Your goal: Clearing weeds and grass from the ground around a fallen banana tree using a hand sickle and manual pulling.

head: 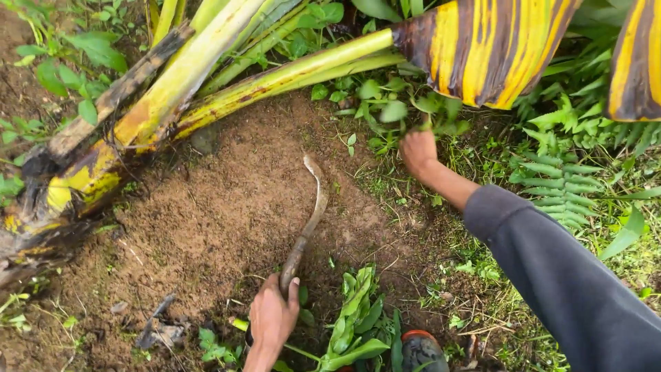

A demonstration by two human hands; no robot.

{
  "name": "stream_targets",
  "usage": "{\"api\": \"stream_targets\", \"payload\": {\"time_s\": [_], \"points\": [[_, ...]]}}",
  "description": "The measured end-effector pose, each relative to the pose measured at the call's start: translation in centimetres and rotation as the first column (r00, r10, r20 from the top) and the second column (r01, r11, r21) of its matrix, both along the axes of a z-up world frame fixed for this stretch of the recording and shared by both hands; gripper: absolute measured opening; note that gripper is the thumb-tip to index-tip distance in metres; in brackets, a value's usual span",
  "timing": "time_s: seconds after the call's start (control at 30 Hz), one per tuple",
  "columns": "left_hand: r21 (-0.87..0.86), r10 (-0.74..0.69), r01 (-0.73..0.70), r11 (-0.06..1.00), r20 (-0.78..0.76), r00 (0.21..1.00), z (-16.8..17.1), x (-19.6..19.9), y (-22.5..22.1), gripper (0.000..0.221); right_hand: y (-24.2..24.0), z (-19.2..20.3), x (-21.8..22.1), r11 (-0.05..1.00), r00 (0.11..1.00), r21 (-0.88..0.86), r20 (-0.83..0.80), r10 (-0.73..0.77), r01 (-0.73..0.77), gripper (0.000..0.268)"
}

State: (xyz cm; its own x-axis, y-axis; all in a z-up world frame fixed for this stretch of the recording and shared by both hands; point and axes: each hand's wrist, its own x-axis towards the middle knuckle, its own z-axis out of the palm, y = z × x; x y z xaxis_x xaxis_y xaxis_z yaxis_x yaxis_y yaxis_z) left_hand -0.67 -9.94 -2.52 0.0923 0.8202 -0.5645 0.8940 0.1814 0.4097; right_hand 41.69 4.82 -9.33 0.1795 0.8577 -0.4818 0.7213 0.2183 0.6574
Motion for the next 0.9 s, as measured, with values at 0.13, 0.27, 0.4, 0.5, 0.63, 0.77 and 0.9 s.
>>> {"api": "stream_targets", "payload": {"time_s": [0.13,0.27,0.4,0.5,0.63,0.77,0.9], "points": [[0.003,0.044,-0.044,0.999,0.049,0.998,0.3,0.7,1.7,0.023,-2.8,-2.7,1.3,0.963,0.935,0.058,-0.259,-0.241,0.265,0.037],[-0.105,0.013,-0.003,0.994,0.097,0.995,1.7,4.8,5.7,0.028,-3.9,1.0,-1.6,0.736,0.543,-0.081,-0.621,-0.565,0.672,0.023],[0.039,0.021,-0.022,0.999,0.008,1.0,3.4,10.0,9.4,0.041,-5.8,2.3,-2.2,0.735,0.445,0.041,-0.818,-0.364,0.677,0.032],[0.104,0.013,-0.021,0.994,0.072,0.997,1.1,12.9,11.8,0.036,-6.7,1.7,-1.6,0.728,0.399,0.041,-0.857,-0.327,0.684,0.04],[-0.017,0.09,-0.089,0.996,0.291,0.952,2.4,18.2,13.2,0.038,-6.6,3.6,-2.3,0.752,0.415,0.054,-0.859,-0.301,0.657,0.039],[-0.013,0.17,-0.181,0.983,0.413,0.895,0.2,21.1,12.7,0.039,-6.4,4.4,-3.2,0.773,0.472,0.044,-0.814,-0.339,0.633,0.035],[-0.133,0.399,-0.385,0.913,0.488,0.777,0.4,21.2,8.1,0.033,-6.8,3.8,-2.8,0.807,0.522,0.051,-0.786,-0.331,0.588,0.04]]}}
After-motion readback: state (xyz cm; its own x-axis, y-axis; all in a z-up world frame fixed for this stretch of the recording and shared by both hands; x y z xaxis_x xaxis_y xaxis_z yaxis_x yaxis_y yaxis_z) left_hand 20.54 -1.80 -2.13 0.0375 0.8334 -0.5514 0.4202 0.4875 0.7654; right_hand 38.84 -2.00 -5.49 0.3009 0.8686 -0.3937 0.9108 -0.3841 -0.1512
